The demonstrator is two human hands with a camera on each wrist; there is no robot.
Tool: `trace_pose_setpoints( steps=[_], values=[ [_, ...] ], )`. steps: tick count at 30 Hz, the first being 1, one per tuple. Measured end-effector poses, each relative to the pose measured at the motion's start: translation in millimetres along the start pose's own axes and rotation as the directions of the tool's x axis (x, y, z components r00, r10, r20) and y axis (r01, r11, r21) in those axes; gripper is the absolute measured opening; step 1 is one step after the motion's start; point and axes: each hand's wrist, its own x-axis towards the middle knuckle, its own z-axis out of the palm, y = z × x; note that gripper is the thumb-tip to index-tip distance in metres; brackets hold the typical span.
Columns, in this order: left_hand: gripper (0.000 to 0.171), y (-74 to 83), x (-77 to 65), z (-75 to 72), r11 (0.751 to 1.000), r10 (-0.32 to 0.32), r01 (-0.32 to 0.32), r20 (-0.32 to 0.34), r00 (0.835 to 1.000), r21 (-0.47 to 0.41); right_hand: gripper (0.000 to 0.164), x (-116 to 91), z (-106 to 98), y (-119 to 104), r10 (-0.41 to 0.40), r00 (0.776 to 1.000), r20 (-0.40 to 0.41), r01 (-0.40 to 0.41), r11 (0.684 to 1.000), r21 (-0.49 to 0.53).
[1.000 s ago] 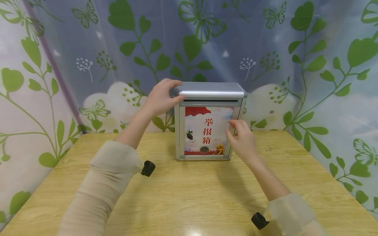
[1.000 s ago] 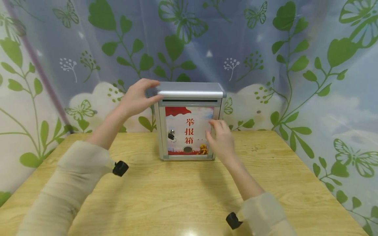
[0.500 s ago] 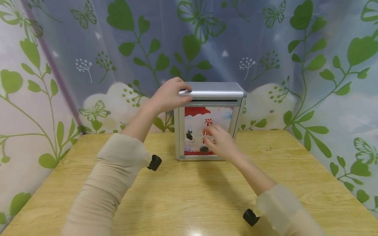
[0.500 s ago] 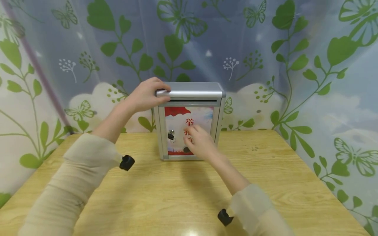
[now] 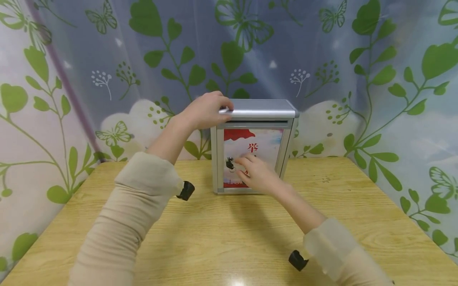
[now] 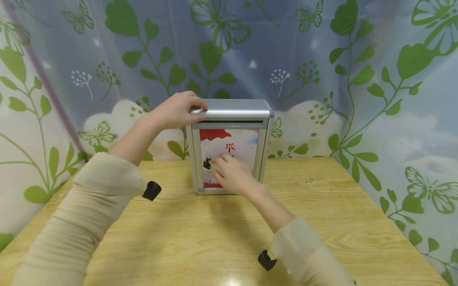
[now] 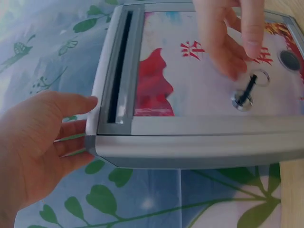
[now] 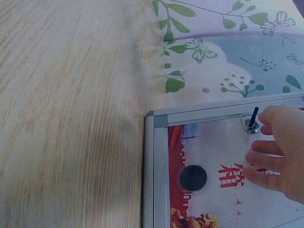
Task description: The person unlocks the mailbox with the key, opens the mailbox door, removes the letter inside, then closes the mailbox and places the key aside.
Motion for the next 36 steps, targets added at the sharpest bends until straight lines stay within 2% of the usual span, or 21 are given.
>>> trace_pose_setpoints(
  steps=[7, 13, 24, 29, 32, 36],
  values=[
    [0.027, 0.7, 1.2, -1.0, 1.0, 0.005, -0.005, -0.001, 1.0, 0.03, 0.038, 5, 1, -7, 0.011, 0.998, 0.06, -0.011, 1.0, -0.007],
    [0.025, 1.9, 2.3, -0.8, 0.999, 0.024, -0.023, -0.018, 1.0, 0.04, 0.032, 12, 4, -13, -0.036, 0.999, -0.004, 0.035, 0.997, -0.068],
    [0.025, 0.3, 2.3, 1.8, 0.998, -0.008, 0.011, -0.04, 0.999, 0.06, 0.012, 20, 12, -14, -0.004, 0.996, -0.092, -0.005, 0.996, -0.094],
    [0.025, -1.3, 2.8, 1.8, 0.999, -0.002, 0.005, -0.043, 0.999, 0.053, 0.01, 22, 15, -13, -0.03, 0.994, -0.108, 0.018, 0.994, -0.104],
    [0.025, -1.9, 2.5, 1.9, 0.999, 0.003, 0.0, -0.045, 0.999, 0.048, 0.009, 23, 17, -16, -0.03, 0.994, -0.107, 0.023, 0.998, -0.066],
    [0.025, -2.3, 1.7, 3.2, 0.999, 0.004, -0.002, -0.047, 0.999, 0.038, 0.008, 23, 18, -21, 0.06, 0.995, -0.074, -0.056, 0.997, 0.053]
  ],
)
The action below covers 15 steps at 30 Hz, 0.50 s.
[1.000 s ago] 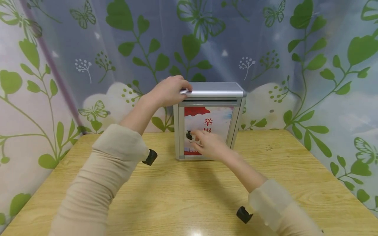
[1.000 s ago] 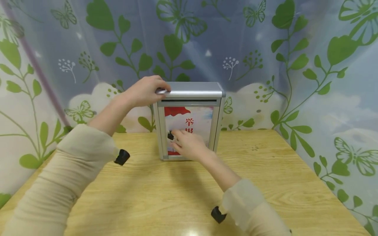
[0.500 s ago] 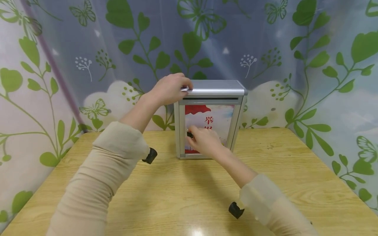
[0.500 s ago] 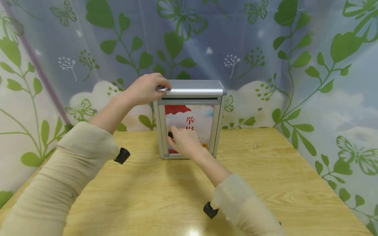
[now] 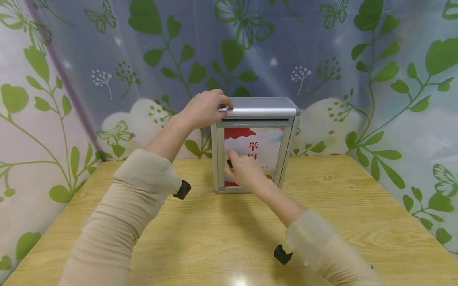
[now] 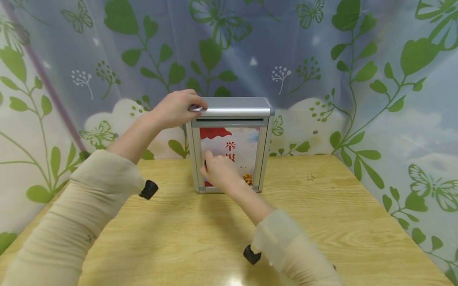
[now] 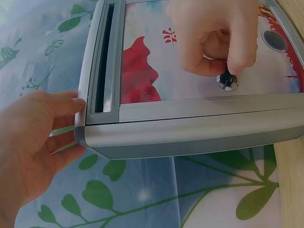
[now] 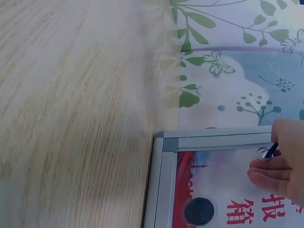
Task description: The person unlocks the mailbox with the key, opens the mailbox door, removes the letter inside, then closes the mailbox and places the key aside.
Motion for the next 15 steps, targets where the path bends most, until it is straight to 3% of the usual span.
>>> trace_pose_setpoints(
  steps=[8, 11, 15],
  values=[
    [0.025, 0.1, -1.7, 1.6, 1.0, -0.002, 0.002, -0.008, 1.0, -0.005, 0.009, -1.8, 4.0, -5.2, 0.14, 0.99, -0.008, -0.138, 0.983, 0.12],
    [0.025, 0.2, -1.7, 1.0, 1.0, 0.0, 0.0, -0.009, 1.0, -0.003, 0.011, -1.4, 4.5, -5.3, 0.228, 0.974, 0.006, -0.225, 0.953, 0.206],
    [0.025, -0.5, -1.1, 1.1, 1.0, 0.0, 0.0, -0.008, 1.0, -0.005, 0.014, -0.6, 3.8, -6.4, 0.347, 0.937, 0.037, -0.341, 0.888, 0.309]
  ],
)
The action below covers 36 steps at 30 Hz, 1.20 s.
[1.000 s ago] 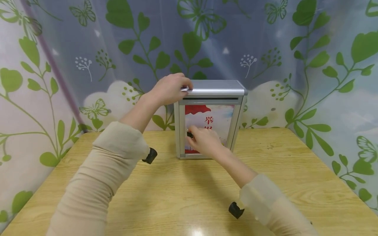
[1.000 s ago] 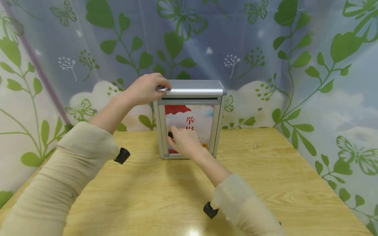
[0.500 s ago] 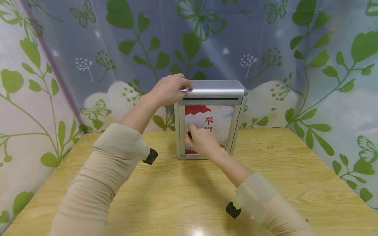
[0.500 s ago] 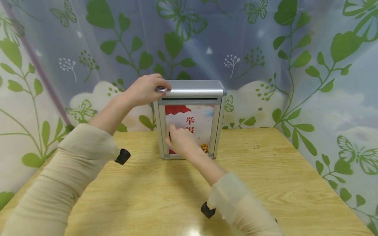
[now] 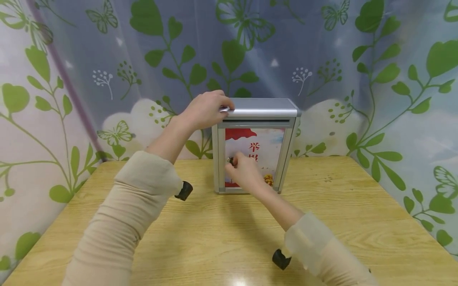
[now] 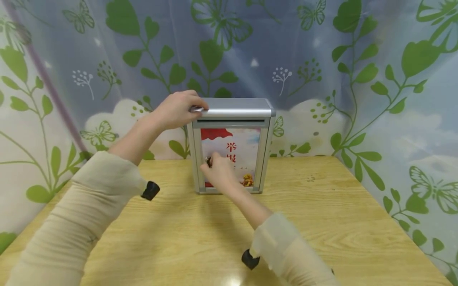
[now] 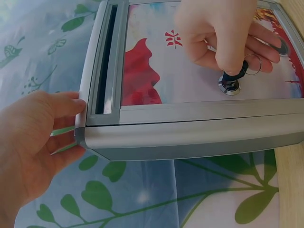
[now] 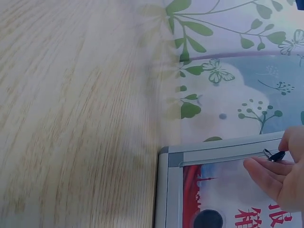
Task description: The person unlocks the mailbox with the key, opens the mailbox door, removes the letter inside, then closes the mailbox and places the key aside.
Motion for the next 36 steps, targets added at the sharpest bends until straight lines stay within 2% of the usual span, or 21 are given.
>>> trace_pose_setpoints(
  steps=[6, 12, 15, 18, 22, 24, 26, 32, 36],
  values=[
    [0.025, 0.0, 0.6, 0.5, 1.0, 0.0, 0.0, -0.001, 1.0, 0.003, 0.017, 0, 1, -1, 0.079, 0.997, 0.013, -0.08, 0.992, 0.098],
    [0.025, -0.1, 0.8, -0.5, 1.0, 0.001, -0.001, -0.002, 1.0, 0.001, 0.018, 2, 1, -2, 0.2, 0.978, 0.065, -0.21, 0.94, 0.269],
    [0.026, 0.1, 1.0, -0.1, 1.0, 0.0, 0.0, -0.002, 1.0, 0.001, 0.019, 2, 1, -2, 0.219, 0.973, 0.069, -0.23, 0.928, 0.292],
    [0.026, 0.8, 0.7, 0.4, 1.0, -0.003, 0.003, -0.001, 1.0, -0.003, 0.02, 2, 1, -2, 0.194, 0.98, 0.049, -0.2, 0.95, 0.241],
    [0.027, 1.3, 0.1, 1.4, 1.0, -0.004, 0.004, 0.0, 1.0, -0.009, 0.022, 2, 1, 0, 0.103, 0.995, -0.011, -0.102, 0.993, 0.064],
    [0.027, 1.1, 0.2, 2.1, 1.0, 0.001, -0.001, 0.002, 1.0, -0.013, 0.022, 1, 2, 2, 0.059, 0.997, -0.04, -0.06, 0.998, -0.023],
    [0.027, 0.7, 0.4, 2.6, 1.0, 0.006, -0.006, 0.002, 1.0, -0.013, 0.02, 0, 2, 3, 0.026, 0.998, -0.053, -0.03, 0.997, -0.067],
    [0.029, -1.0, 0.9, 1.7, 1.0, 0.013, -0.013, -0.003, 1.0, -0.004, 0.017, -4, -1, 2, -0.018, 0.999, -0.046, 0.015, 0.998, -0.057],
    [0.03, -1.3, 0.9, 1.0, 1.0, 0.01, -0.01, -0.002, 1.0, -0.011, 0.016, -8, -4, 1, 0.003, 1.0, -0.02, -0.004, 1.0, -0.015]
  ],
)
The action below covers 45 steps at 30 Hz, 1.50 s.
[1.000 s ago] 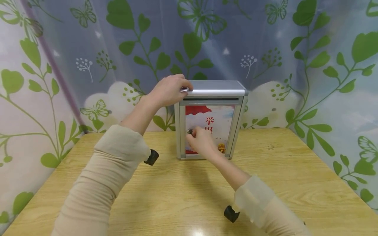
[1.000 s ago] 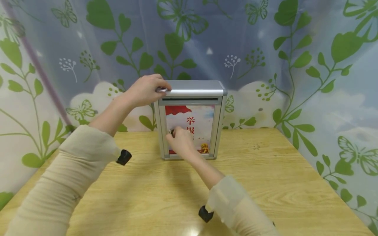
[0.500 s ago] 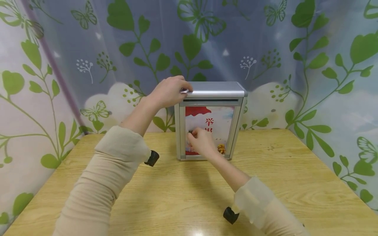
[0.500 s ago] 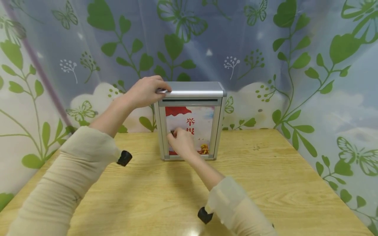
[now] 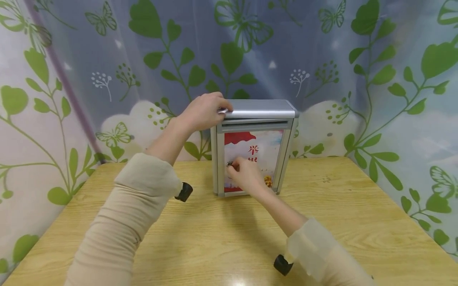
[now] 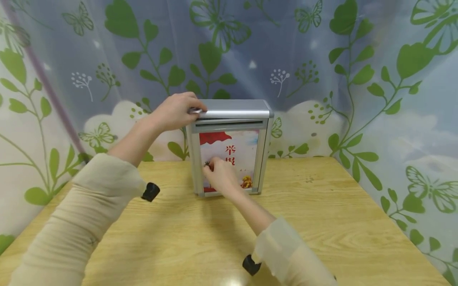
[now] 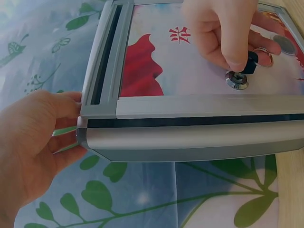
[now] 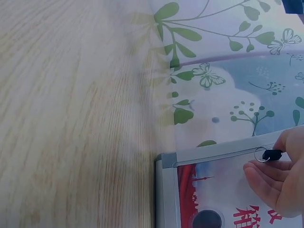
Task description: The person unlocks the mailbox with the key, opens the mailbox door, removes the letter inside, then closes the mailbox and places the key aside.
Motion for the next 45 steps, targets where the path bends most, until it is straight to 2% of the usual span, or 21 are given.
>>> trace_pose_setpoints(
  steps=[5, 20, 30, 35, 45],
  values=[
    [0.031, 0.1, -0.8, 0.4, 1.0, -0.007, 0.007, 0.004, 1.0, -0.009, 0.015, -6, -3, 0, 0.036, 0.999, 0.038, -0.037, 0.999, 0.033],
    [0.031, -1.0, -3.4, 4.5, 0.999, 0.001, -0.002, -0.019, 1.0, -0.033, 0.014, -29, -17, 3, 0.024, 0.994, 0.108, -0.03, 0.998, 0.055],
    [0.031, -3.2, -3.8, 4.4, 0.999, 0.01, -0.012, -0.045, 0.999, -0.042, 0.012, -38, -27, 5, -0.037, 0.991, 0.127, 0.029, 0.997, 0.068],
    [0.03, -3.5, -4.3, 4.4, 0.999, 0.014, -0.016, -0.045, 0.999, -0.042, 0.014, -43, -30, 10, -0.093, 0.988, 0.124, 0.085, 0.994, 0.068],
    [0.03, -3.2, -4.9, 4.2, 0.999, 0.014, -0.016, -0.044, 0.999, -0.042, 0.014, -56, -41, 15, -0.142, 0.985, 0.102, 0.14, 0.99, 0.022]
  ],
)
